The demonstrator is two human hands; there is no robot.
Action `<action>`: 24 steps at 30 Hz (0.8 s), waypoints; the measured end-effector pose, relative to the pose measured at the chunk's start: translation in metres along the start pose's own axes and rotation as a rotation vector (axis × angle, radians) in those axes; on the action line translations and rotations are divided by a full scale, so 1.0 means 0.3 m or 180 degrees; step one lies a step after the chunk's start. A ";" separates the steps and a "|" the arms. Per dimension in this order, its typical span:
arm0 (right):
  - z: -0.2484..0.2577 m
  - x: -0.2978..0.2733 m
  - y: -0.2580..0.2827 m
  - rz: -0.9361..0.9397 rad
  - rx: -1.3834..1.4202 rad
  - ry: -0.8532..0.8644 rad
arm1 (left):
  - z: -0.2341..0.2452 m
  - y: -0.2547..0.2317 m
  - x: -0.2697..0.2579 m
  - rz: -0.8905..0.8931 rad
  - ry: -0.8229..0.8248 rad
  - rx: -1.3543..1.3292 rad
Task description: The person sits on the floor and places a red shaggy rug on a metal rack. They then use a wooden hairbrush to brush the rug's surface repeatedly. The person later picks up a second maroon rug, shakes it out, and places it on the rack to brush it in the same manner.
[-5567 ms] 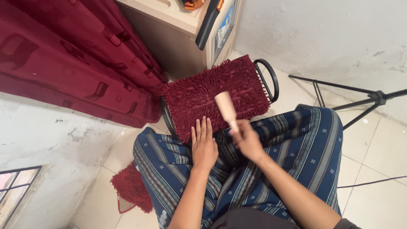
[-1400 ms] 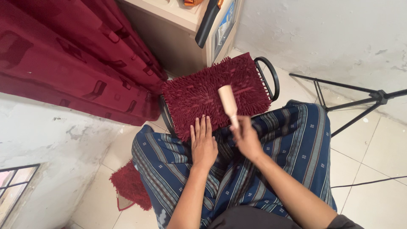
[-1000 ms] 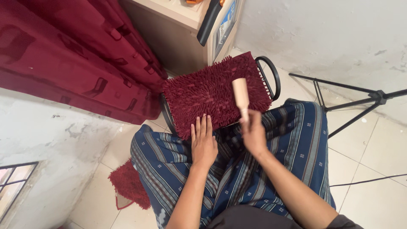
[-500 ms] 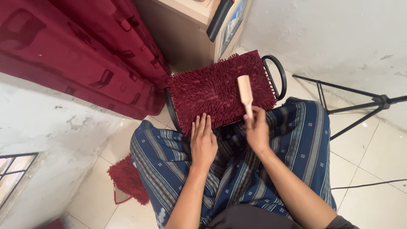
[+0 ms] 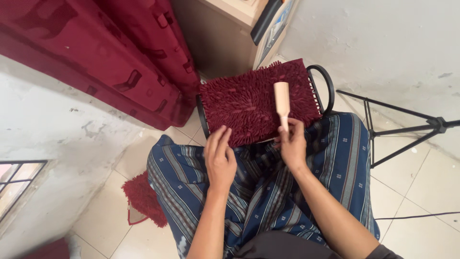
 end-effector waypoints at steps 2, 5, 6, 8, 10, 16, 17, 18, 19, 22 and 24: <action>-0.024 -0.015 -0.004 -0.0140 -0.0143 0.0052 | 0.047 -0.004 0.007 0.0023 -0.0249 0.0144; -0.115 -0.088 -0.003 -0.0213 -0.0573 0.0519 | 0.081 0.014 0.010 0.0211 -0.0480 0.0293; -0.148 -0.115 -0.005 -0.0216 -0.0754 0.0741 | 0.079 0.025 0.009 0.0258 -0.0434 0.0289; -0.189 -0.153 0.001 -0.0081 -0.0832 0.1073 | 0.072 0.052 0.000 0.0350 -0.0334 0.0283; -0.197 -0.153 0.004 0.0006 -0.0770 0.1103 | 0.054 0.073 -0.016 0.0523 -0.0310 0.0153; -0.081 -0.048 0.001 -0.0041 0.0003 0.0241 | -0.008 0.170 -0.063 0.1189 0.0225 0.0139; -0.088 -0.049 -0.001 -0.0084 -0.0026 0.0237 | -0.012 0.182 -0.069 0.1243 0.0280 0.0160; -0.096 -0.053 -0.002 -0.0127 -0.0055 0.0233 | -0.012 0.183 -0.075 0.1206 0.0243 0.0152; -0.131 -0.072 -0.006 -0.0141 -0.0183 0.0412 | -0.014 0.181 -0.078 0.1163 0.0204 0.0143; -0.227 -0.142 -0.022 -0.0170 -0.0460 0.0960 | -0.018 0.178 -0.076 0.1076 0.0141 0.0136; -0.261 -0.161 -0.032 -0.0170 -0.0503 0.1359 | -0.014 0.176 -0.078 0.1063 0.0134 0.0127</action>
Point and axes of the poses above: each hand's wrist, its own x-axis towards the middle knuckle, its own z-axis out of the back of the hand, y = z × x, the point moved 6 cm from there along x, towards the middle knuckle, and after that the axes turned 15 degrees about -z, right-handed, at the moved point
